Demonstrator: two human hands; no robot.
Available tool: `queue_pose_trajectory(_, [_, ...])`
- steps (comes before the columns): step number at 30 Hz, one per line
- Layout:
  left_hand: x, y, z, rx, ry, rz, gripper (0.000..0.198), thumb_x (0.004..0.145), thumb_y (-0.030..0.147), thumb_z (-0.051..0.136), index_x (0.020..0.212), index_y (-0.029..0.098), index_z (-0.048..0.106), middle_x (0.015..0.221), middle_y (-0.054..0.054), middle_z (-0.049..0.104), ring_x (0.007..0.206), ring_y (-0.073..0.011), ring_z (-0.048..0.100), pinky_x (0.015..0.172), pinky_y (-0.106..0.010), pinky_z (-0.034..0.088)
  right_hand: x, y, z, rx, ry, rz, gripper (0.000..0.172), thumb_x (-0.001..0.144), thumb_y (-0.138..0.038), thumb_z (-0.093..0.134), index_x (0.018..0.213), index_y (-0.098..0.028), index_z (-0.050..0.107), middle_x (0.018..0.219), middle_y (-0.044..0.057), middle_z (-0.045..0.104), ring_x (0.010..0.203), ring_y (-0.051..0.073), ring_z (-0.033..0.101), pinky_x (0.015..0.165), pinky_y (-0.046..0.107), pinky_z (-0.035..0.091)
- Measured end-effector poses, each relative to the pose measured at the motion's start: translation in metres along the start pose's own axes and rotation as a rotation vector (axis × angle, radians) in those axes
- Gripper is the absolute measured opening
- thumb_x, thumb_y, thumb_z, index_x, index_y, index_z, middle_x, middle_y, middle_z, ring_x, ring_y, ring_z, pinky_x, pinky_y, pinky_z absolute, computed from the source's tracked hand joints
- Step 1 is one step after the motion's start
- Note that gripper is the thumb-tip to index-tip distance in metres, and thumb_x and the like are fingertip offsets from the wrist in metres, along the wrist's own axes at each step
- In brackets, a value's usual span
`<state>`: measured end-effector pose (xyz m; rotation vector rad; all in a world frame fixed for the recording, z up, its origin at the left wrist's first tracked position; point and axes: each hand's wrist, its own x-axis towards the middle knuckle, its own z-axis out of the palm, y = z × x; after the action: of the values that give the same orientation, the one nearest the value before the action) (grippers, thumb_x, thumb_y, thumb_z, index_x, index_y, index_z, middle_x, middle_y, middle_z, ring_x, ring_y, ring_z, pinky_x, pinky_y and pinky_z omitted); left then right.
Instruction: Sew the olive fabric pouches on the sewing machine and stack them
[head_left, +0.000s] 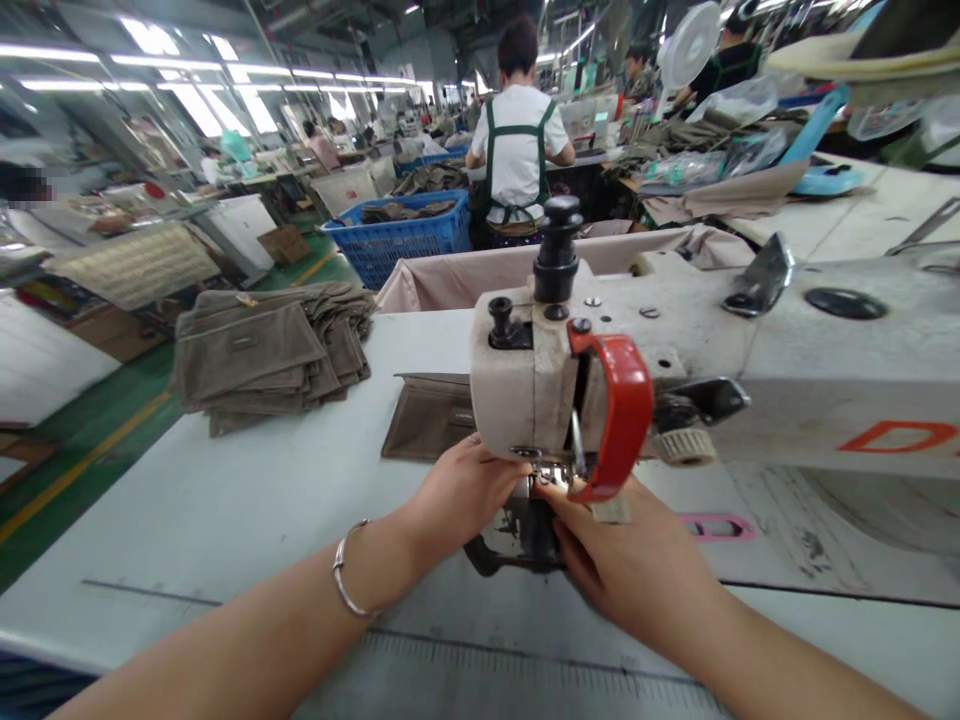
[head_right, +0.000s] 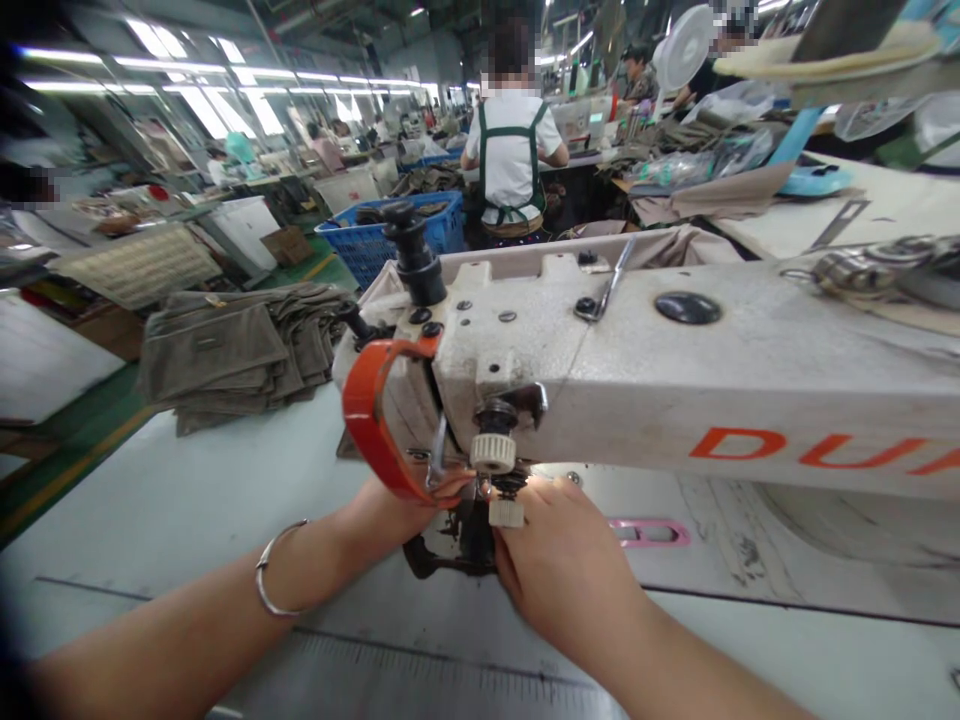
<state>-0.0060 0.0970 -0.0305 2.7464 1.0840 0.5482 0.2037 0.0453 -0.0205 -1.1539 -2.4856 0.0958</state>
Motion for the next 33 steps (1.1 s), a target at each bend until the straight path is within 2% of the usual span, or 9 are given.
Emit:
queue_pose_trajectory(6, [0.002,0.001,-0.003,-0.015,0.024,-0.037,0.023,0.096,0.017,0.046,0.100,0.020,0.068,0.104,-0.003,0.071,0.106,-0.0191,0.063,0.099,-0.035,0.048,-0.001,0.002,0.000,-0.035,-0.029,0.009,0.036,0.091,-0.019,0.042,0.122,-0.016,0.058,0.104,0.013,0.064,0.082,0.028,0.055,0.071,0.041,0.043])
queue_pose_trajectory(9, [0.003,0.007,-0.010,0.008,0.003,-0.079,0.021,0.094,0.015,0.047,0.094,0.020,0.068,0.100,-0.003,0.071,0.101,-0.0204,0.064,0.095,-0.036,0.049,-0.001,0.002,0.000,-0.039,-0.027,0.011,0.035,0.091,-0.020,0.042,0.122,-0.017,0.058,0.100,0.011,0.064,0.077,0.026,0.053,0.067,0.039,0.039])
queue_pose_trajectory(13, [0.001,0.032,-0.028,0.079,-0.099,-0.122,0.018,0.086,0.009,0.051,0.093,0.017,0.066,0.098,-0.008,0.069,0.099,-0.0254,0.062,0.092,-0.041,0.049,-0.002,0.002,0.000,-0.012,-0.023,0.018,0.028,0.091,-0.019,0.042,0.110,-0.020,0.063,0.095,0.008,0.065,0.078,0.025,0.052,0.068,0.037,0.036])
queue_pose_trajectory(16, [0.001,0.050,-0.037,0.086,-0.167,-0.113,0.024,0.077,0.004,0.052,0.095,0.015,0.063,0.098,-0.010,0.067,0.101,-0.0269,0.060,0.092,-0.041,0.048,-0.005,0.002,0.002,-0.019,-0.026,0.012,0.024,0.091,-0.020,0.043,0.099,-0.020,0.065,0.093,0.008,0.064,0.076,0.024,0.050,0.068,0.038,0.035])
queue_pose_trajectory(20, [0.002,0.057,-0.037,0.088,-0.191,-0.139,0.029,0.074,0.001,0.047,0.096,0.013,0.061,0.099,-0.011,0.064,0.101,-0.0276,0.058,0.093,-0.043,0.047,-0.007,0.002,0.004,-0.006,-0.026,0.003,0.020,0.092,-0.020,0.044,0.095,-0.019,0.064,0.095,0.008,0.063,0.080,0.024,0.051,0.071,0.039,0.036])
queue_pose_trajectory(23, [-0.001,0.058,-0.036,0.056,-0.196,-0.161,0.040,0.070,-0.002,0.044,0.104,0.013,0.059,0.107,-0.012,0.062,0.108,-0.0272,0.054,0.099,-0.043,0.045,-0.008,0.002,0.005,0.009,-0.001,-0.022,0.017,0.091,-0.018,0.046,0.088,-0.019,0.062,0.095,0.008,0.063,0.084,0.024,0.053,0.075,0.040,0.038])
queue_pose_trajectory(28, [-0.007,0.062,-0.045,0.009,-0.259,-0.202,0.056,0.063,-0.001,0.046,0.116,0.012,0.057,0.124,-0.013,0.057,0.121,-0.0287,0.047,0.106,-0.044,0.038,-0.005,-0.002,0.005,0.021,-0.046,-0.053,0.015,0.087,-0.015,0.051,0.097,-0.018,0.062,0.100,0.007,0.063,0.090,0.024,0.057,0.080,0.040,0.041])
queue_pose_trajectory(30, [-0.004,0.058,-0.052,-0.075,-0.287,-0.250,0.056,0.065,0.000,0.046,0.117,0.016,0.060,0.122,-0.010,0.060,0.118,-0.0272,0.051,0.104,-0.042,0.040,-0.003,-0.005,0.005,0.022,-0.077,-0.090,0.023,0.086,-0.015,0.051,0.108,-0.016,0.060,0.107,0.009,0.063,0.096,0.025,0.057,0.082,0.041,0.042])
queue_pose_trajectory(33, [0.006,0.046,-0.061,-0.274,-0.304,-0.350,0.052,0.067,0.001,0.044,0.110,0.020,0.066,0.110,-0.003,0.069,0.104,-0.0214,0.061,0.096,-0.032,0.047,0.000,-0.010,0.004,0.006,-0.060,-0.113,0.042,0.086,-0.018,0.051,0.128,-0.012,0.051,0.111,0.013,0.061,0.098,0.026,0.057,0.078,0.040,0.043])
